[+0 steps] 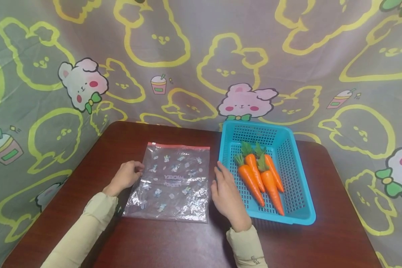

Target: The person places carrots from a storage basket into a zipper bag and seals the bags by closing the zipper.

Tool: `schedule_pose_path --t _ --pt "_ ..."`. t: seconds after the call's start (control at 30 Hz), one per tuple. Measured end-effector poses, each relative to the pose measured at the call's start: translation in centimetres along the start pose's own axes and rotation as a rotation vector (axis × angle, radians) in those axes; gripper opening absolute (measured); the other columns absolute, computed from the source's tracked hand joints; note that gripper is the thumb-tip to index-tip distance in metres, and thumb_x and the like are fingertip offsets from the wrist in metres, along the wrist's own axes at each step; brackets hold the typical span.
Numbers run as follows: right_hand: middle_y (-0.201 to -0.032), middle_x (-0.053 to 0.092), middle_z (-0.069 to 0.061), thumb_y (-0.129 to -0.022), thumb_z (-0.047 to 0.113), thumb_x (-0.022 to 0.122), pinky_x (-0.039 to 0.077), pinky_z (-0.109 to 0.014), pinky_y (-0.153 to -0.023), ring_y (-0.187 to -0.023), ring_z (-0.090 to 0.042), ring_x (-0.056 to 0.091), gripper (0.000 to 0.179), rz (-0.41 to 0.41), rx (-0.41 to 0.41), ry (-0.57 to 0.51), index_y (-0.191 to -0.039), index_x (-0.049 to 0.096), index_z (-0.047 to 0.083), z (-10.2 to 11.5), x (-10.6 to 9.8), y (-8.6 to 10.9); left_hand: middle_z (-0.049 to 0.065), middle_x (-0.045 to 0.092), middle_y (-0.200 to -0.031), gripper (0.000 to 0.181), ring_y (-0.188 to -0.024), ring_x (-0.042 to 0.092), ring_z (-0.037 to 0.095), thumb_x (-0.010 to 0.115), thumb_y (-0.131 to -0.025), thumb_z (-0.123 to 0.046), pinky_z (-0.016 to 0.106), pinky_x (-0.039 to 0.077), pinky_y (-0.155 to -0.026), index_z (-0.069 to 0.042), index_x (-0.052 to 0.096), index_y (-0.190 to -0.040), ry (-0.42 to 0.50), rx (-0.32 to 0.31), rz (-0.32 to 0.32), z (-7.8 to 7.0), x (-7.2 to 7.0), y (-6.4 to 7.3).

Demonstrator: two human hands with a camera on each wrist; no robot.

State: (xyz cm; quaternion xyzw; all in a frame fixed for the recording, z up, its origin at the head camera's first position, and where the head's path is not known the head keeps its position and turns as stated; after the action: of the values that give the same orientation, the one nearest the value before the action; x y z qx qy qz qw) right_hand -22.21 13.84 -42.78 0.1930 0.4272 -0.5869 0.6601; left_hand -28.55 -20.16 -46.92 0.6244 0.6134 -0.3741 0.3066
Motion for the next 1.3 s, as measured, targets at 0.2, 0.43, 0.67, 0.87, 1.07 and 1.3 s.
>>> schedule_pose_path --t 0.2,0.43,0.67,0.87,1.07,1.3 --pt "-0.156 0.030 -0.016 -0.099 0.015 0.048 0.031 -0.056 -0.111 -0.142 -0.036 0.030 0.046 0.000 -0.004 -0.003 -0.139 0.043 -0.008 0.0 -0.1 0.0 0.013 0.068 -0.086 0.067 -0.060 0.063 0.017 0.058 -0.084 0.003 0.030 0.049 -0.054 -0.007 0.035 -0.146 0.113 -0.137 0.003 0.6 -0.2 0.0" --pt "-0.156 0.030 -0.015 -0.099 0.015 0.049 0.031 -0.056 -0.111 -0.142 -0.036 0.030 0.046 0.004 0.003 -0.007 -0.140 0.043 -0.007 0.0 -0.1 0.0 0.014 0.067 -0.084 0.061 -0.057 0.067 0.017 0.058 -0.087 -0.005 0.028 0.052 -0.049 -0.004 0.036 -0.144 0.174 -0.213 0.021 1.2 0.2 -0.1" --pt "-0.156 0.030 -0.014 -0.099 0.015 0.049 0.031 -0.056 -0.111 -0.142 -0.035 0.030 0.047 0.008 0.015 -0.012 -0.140 0.042 -0.006 0.0 0.0 0.0 0.014 0.065 -0.083 0.028 -0.061 0.067 0.020 0.050 -0.100 -0.020 0.028 0.050 -0.050 -0.006 0.054 -0.124 0.175 -0.211 0.012 1.0 -0.1 0.0" --pt "-0.156 0.030 -0.014 -0.099 0.015 0.049 0.031 -0.056 -0.111 -0.142 -0.035 0.030 0.046 0.009 0.020 -0.012 -0.140 0.043 -0.006 -0.1 0.1 0.0 0.011 0.062 -0.078 0.020 -0.061 0.064 0.015 0.048 -0.101 -0.019 0.028 0.045 -0.054 -0.007 0.062 -0.108 0.105 -0.190 -0.027 0.9 -0.6 0.1" --pt "-0.157 0.030 -0.013 -0.099 0.015 0.049 0.031 -0.056 -0.111 -0.142 -0.035 0.030 0.046 0.011 0.020 -0.010 -0.140 0.043 -0.006 -0.2 0.1 -0.1 0.012 0.067 -0.078 0.020 -0.056 0.065 0.015 0.050 -0.099 -0.016 0.028 0.045 -0.054 -0.005 0.065 -0.108 0.123 -0.194 -0.072 1.1 -0.9 0.1" --pt "-0.157 0.029 -0.013 -0.099 0.016 0.049 0.031 -0.056 -0.111 -0.143 -0.034 0.030 0.047 0.015 0.021 -0.004 -0.140 0.043 -0.005 -0.1 0.1 -0.1 0.013 0.066 -0.080 0.020 -0.060 0.065 0.015 0.047 -0.097 -0.006 0.026 0.045 -0.056 -0.005 0.058 -0.113 0.193 -0.161 -0.134 1.0 -0.8 0.0"
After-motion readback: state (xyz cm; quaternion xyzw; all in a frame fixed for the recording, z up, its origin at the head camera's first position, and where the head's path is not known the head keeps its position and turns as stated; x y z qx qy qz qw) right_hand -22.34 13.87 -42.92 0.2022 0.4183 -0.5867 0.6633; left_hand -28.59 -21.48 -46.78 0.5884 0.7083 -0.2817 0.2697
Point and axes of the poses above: each hand's wrist, its own y-axis away from the middle knuckle, its own x-axis out of the palm, z = x × y, the point moved 5 cm from there along -y, towards the middle knuckle
